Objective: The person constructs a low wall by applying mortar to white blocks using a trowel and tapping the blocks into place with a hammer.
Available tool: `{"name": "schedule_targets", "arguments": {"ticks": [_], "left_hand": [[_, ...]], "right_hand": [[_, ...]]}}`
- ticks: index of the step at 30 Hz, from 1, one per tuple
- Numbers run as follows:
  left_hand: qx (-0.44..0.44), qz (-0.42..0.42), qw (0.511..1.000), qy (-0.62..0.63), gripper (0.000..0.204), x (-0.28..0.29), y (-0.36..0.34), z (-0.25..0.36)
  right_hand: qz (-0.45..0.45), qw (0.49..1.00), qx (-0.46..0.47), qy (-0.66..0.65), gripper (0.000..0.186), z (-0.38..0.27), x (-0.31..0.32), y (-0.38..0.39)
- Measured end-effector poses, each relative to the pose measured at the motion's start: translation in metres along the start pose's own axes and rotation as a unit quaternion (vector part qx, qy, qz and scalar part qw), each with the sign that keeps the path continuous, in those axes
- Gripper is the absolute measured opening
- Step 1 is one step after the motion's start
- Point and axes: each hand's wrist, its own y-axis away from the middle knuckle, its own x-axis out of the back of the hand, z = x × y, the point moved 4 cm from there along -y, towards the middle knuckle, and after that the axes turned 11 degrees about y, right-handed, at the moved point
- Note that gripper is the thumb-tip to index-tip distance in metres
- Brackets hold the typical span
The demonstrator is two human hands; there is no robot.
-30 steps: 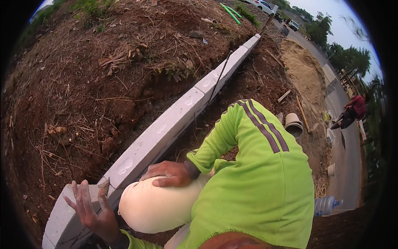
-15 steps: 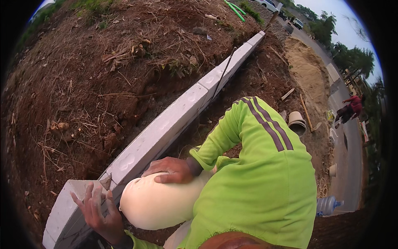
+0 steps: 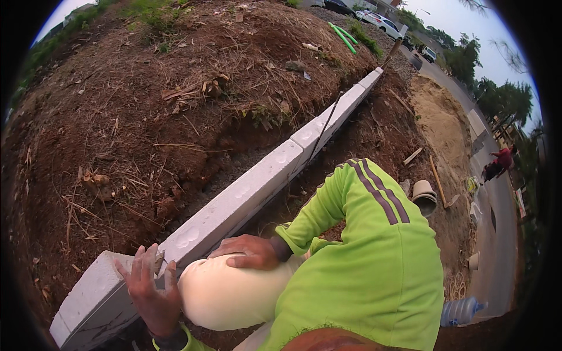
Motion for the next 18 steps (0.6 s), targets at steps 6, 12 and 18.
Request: {"name": "schedule_targets", "arguments": {"ticks": [6,12,18], "left_hand": [[-0.025,0.028,0.999,0.005,0.036,0.007,0.009,0.005],[-0.048,0.036,0.998,-0.01,0.032,0.011,0.017,0.01],[-0.046,0.044,0.998,-0.006,0.03,0.014,0.019,0.013]], "right_hand": [[0.0,1.0,0.018,-0.002,0.059,-0.005,0.002,-0.003],[-0.005,1.0,0.031,0.0,0.059,-0.012,0.005,-0.004],[0.007,0.999,0.034,-0.013,0.059,-0.005,0.001,-0.003]]}}
